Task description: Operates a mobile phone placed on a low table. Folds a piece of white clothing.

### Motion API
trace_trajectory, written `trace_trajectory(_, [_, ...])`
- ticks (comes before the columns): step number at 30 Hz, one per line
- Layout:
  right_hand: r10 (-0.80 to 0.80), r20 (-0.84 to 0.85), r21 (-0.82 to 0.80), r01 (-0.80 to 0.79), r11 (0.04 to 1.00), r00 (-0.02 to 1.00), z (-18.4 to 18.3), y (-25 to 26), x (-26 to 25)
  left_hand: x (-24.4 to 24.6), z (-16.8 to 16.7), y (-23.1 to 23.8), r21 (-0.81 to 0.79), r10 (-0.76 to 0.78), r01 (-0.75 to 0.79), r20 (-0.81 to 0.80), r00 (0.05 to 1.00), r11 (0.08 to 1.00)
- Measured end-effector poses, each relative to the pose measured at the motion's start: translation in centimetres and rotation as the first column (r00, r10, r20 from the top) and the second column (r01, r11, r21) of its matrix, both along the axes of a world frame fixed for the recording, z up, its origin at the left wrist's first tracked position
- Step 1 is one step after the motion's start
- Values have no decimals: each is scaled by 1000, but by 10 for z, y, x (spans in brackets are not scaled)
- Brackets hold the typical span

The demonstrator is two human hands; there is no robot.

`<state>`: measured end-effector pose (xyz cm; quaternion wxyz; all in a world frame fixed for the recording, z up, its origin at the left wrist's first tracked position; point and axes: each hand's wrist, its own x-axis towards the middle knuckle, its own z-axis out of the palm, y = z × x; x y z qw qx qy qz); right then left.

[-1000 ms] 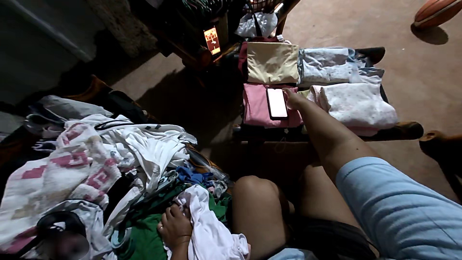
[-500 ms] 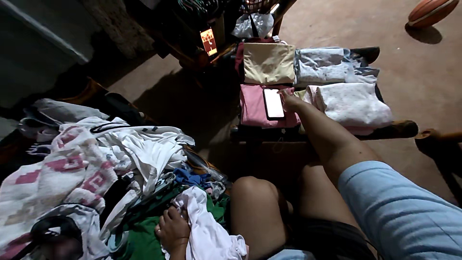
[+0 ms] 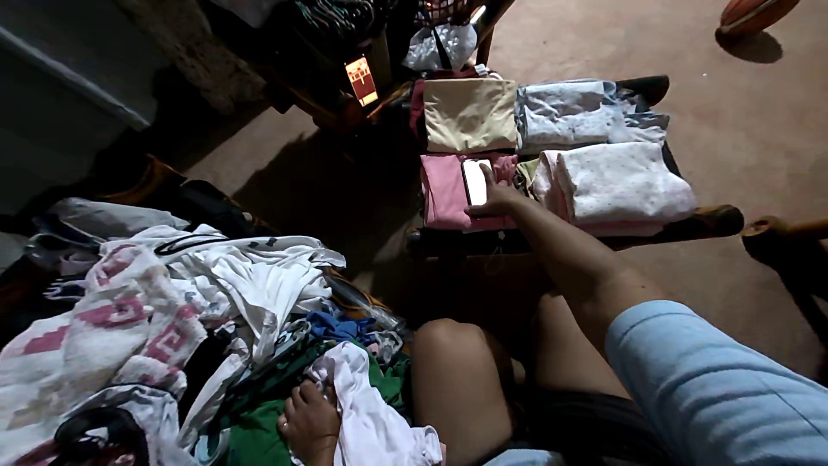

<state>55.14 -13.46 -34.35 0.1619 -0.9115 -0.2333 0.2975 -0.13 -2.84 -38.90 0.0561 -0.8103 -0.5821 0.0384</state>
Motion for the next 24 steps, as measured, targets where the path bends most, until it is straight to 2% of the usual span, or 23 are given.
trace_trajectory(6, [-28, 91, 36, 25, 999, 995, -4, -6, -10, -1, -2, -1, 34, -18, 17, 27, 999, 999])
trace_trajectory(16, [-57, 140, 74, 47, 996, 989, -13, -5, -15, 5, 8, -6, 26, -44, 42, 56, 997, 999])
trace_trajectory(24, [-54, 97, 38, 51, 998, 994, 0, 3, -10, 5, 11, -7, 29, -45, 43, 72, 996, 999])
